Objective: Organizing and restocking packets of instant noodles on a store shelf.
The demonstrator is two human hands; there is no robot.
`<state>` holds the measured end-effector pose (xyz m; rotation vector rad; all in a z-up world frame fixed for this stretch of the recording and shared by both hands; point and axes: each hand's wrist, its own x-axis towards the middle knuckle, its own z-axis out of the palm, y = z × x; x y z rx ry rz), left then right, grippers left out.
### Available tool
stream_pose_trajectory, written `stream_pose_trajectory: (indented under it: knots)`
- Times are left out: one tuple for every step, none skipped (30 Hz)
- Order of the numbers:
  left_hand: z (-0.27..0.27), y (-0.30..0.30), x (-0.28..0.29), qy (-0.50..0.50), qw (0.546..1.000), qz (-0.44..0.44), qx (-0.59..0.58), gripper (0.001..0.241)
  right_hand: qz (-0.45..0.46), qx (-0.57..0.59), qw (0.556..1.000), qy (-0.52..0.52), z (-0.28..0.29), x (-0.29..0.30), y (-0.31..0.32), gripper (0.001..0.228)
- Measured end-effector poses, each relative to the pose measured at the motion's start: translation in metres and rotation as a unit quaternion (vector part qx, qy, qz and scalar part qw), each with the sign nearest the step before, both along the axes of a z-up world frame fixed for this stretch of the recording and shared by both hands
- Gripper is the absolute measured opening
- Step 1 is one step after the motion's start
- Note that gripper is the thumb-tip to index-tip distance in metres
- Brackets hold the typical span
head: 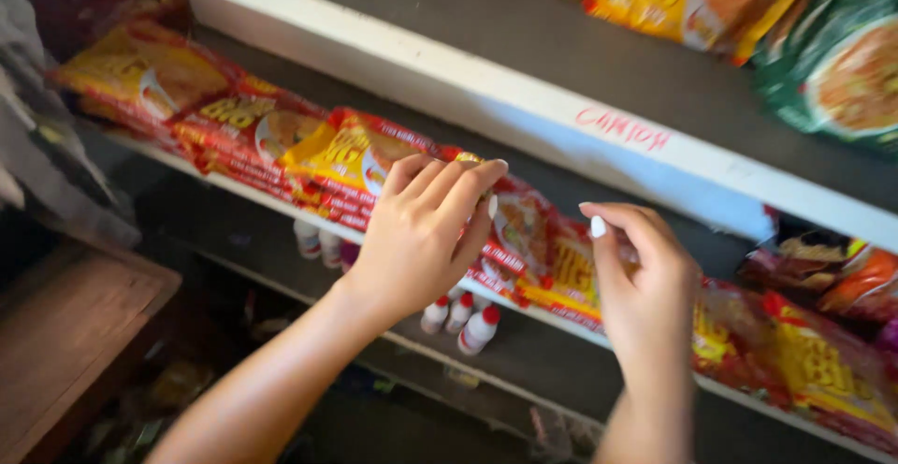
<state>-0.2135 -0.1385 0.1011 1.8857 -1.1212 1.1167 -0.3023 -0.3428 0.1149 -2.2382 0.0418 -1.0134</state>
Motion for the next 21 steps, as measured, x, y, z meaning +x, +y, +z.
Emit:
stream_pose_trajectory:
  knots:
    - [0.012, 0.002, -0.002, -0.009, 1.0, -0.002, -0.004, 0.034, -0.002, -0.004, 1.0, -0.009, 0.013, -0.007, -0.002, 0.014]
    - [0.025, 0.003, -0.003, -0.04, 0.999, -0.012, 0.003, 0.031, 0.011, -0.014, 1.0, -0.015, 0.027, -0.014, -0.004, 0.015]
    - [0.038, 0.004, -0.005, -0.07, 0.997, -0.022, 0.009, 0.029, 0.023, -0.024, 0.999, -0.02, 0.04, -0.021, -0.006, 0.016]
    - [0.05, 0.004, -0.002, -0.083, 0.996, -0.025, 0.005, 0.029, 0.019, -0.029, 0.999, -0.033, 0.055, -0.025, -0.009, 0.016]
    - [0.063, 0.004, 0.0, -0.1, 0.994, -0.034, 0.016, 0.029, 0.016, -0.07, 0.996, -0.05, 0.07, -0.03, -0.012, 0.016]
    - [0.077, 0.004, 0.004, -0.119, 0.992, -0.042, 0.027, 0.029, 0.012, -0.111, 0.991, -0.069, 0.086, -0.034, -0.015, 0.016]
    - [0.09, 0.001, 0.011, -0.135, 0.99, -0.044, 0.022, 0.029, 0.008, -0.117, 0.989, -0.085, 0.101, -0.03, -0.022, 0.016]
    - [0.103, -0.002, 0.018, -0.144, 0.988, -0.038, 0.04, 0.026, -0.026, -0.16, 0.983, -0.082, 0.116, -0.027, -0.03, 0.016]
    - [0.115, -0.005, 0.025, -0.153, 0.986, -0.032, 0.058, 0.023, -0.061, -0.202, 0.974, -0.078, 0.13, -0.024, -0.038, 0.016]
    - [0.128, -0.011, 0.037, -0.165, 0.984, -0.033, 0.054, 0.023, -0.066, -0.205, 0.972, -0.089, 0.144, -0.015, -0.05, 0.016]
    - [0.141, -0.018, 0.05, -0.19, 0.98, -0.013, 0.056, 0.023, -0.09, -0.235, 0.964, -0.086, 0.157, -0.006, -0.061, 0.015]
    - [0.152, -0.024, 0.061, -0.211, 0.976, 0.006, 0.058, 0.024, -0.115, -0.264, 0.955, -0.078, 0.169, 0.002, -0.073, 0.014]
    - [0.162, -0.034, 0.077, -0.219, 0.974, 0.003, 0.055, 0.024, -0.12, -0.266, 0.953, -0.085, 0.178, 0.019, -0.095, 0.014]
    - [0.172, -0.044, 0.093, -0.215, 0.974, 0.027, 0.064, 0.022, -0.133, -0.315, 0.934, -0.101, 0.186, 0.035, -0.117, 0.013]
    - [0.182, -0.054, 0.109, -0.212, 0.973, 0.051, 0.072, 0.02, -0.144, -0.363, 0.913, -0.116, 0.194, 0.052, -0.139, 0.012]
    - [0.187, -0.066, 0.124, -0.218, 0.973, 0.046, 0.068, 0.02, -0.152, -0.365, 0.911, -0.12, 0.2, 0.07, -0.157, 0.012]
    - [0.193, -0.078, 0.139, -0.19, 0.977, 0.051, 0.079, 0.021, -0.177, -0.347, 0.916, -0.096, 0.206, 0.088, -0.176, 0.013]
    - [0.204, -0.09, 0.154, -0.166, 0.981, 0.057, 0.087, 0.022, -0.202, -0.329, 0.919, -0.078, 0.217, 0.107, -0.194, 0.015]
    - [0.209, -0.104, 0.17, -0.176, 0.98, 0.054, 0.08, 0.022, -0.21, -0.333, 0.915, -0.086, 0.222, 0.123, -0.212, 0.015]
    - [0.213, -0.117, 0.186, -0.136, 0.982, 0.08, 0.107, 0.021, -0.226, -0.312, 0.922, -0.052, 0.225, 0.14, -0.229, 0.016]
    - [0.218, -0.129, 0.202, -0.096, 0.981, 0.105, 0.134, 0.021, -0.241, -0.29, 0.926, -0.018, 0.23, 0.158, -0.246, 0.017]
